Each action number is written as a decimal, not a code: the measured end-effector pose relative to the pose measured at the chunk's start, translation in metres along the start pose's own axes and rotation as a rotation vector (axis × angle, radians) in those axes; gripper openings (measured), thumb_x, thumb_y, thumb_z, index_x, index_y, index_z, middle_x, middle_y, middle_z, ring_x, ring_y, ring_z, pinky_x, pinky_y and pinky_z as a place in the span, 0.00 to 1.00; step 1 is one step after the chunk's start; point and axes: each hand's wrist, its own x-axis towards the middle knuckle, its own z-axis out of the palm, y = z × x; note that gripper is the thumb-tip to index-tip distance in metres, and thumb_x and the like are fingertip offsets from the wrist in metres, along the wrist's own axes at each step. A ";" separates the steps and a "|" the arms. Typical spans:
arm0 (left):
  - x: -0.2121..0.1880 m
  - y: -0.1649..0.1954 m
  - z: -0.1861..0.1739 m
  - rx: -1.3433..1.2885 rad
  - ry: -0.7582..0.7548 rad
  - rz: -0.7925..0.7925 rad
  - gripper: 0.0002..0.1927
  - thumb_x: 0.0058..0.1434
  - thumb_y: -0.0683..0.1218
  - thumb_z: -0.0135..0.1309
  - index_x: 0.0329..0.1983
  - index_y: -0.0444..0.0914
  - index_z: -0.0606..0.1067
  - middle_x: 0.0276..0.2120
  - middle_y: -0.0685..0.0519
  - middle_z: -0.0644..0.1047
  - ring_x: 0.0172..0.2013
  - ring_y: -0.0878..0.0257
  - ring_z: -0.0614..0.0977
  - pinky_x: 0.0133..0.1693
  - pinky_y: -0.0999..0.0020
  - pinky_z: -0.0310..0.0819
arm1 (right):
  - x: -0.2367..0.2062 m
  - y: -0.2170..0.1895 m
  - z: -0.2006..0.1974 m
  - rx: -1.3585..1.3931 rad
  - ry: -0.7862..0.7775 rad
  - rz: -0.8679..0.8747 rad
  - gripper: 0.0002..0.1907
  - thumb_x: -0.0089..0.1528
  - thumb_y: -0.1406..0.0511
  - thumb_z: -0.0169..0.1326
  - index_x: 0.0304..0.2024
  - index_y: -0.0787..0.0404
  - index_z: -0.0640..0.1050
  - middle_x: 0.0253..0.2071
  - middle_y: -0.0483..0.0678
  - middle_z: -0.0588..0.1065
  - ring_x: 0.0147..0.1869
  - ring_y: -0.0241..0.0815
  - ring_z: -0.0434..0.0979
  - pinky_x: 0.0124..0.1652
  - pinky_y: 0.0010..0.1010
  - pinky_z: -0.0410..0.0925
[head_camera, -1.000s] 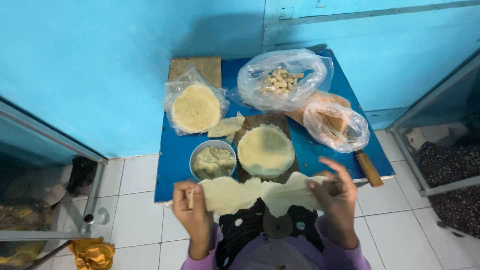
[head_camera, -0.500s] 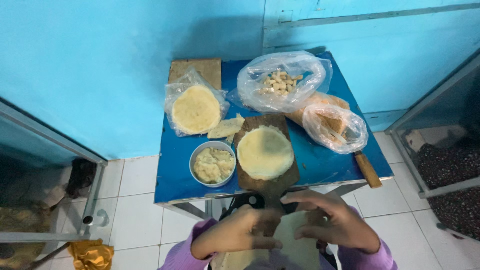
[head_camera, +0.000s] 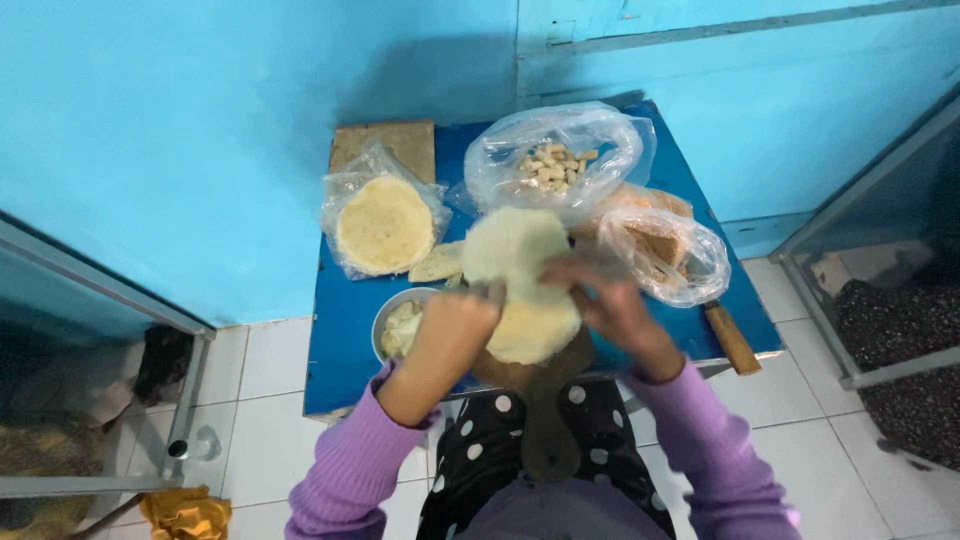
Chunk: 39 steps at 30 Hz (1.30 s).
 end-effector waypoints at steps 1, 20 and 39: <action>-0.005 0.003 0.009 -0.024 -0.013 0.035 0.04 0.53 0.40 0.54 0.33 0.38 0.75 0.25 0.50 0.78 0.23 0.57 0.82 0.23 0.63 0.74 | -0.009 0.003 0.009 -0.020 -0.044 -0.035 0.19 0.56 0.78 0.57 0.46 0.55 0.80 0.54 0.46 0.80 0.60 0.49 0.79 0.62 0.48 0.66; -0.031 0.014 -0.024 -0.398 0.033 -0.031 0.20 0.60 0.53 0.59 0.44 0.30 0.78 0.22 0.46 0.78 0.22 0.53 0.81 0.23 0.60 0.73 | -0.059 -0.021 0.002 -0.096 -0.155 0.080 0.38 0.50 0.84 0.50 0.61 0.54 0.73 0.61 0.53 0.76 0.71 0.54 0.72 0.72 0.60 0.51; -0.017 0.007 -0.056 -1.210 -0.020 -0.277 0.17 0.53 0.45 0.69 0.45 0.39 0.80 0.22 0.53 0.71 0.23 0.69 0.69 0.26 0.69 0.64 | -0.040 -0.066 -0.025 0.791 0.096 0.468 0.36 0.60 0.79 0.57 0.68 0.57 0.63 0.42 0.46 0.76 0.47 0.34 0.78 0.43 0.24 0.73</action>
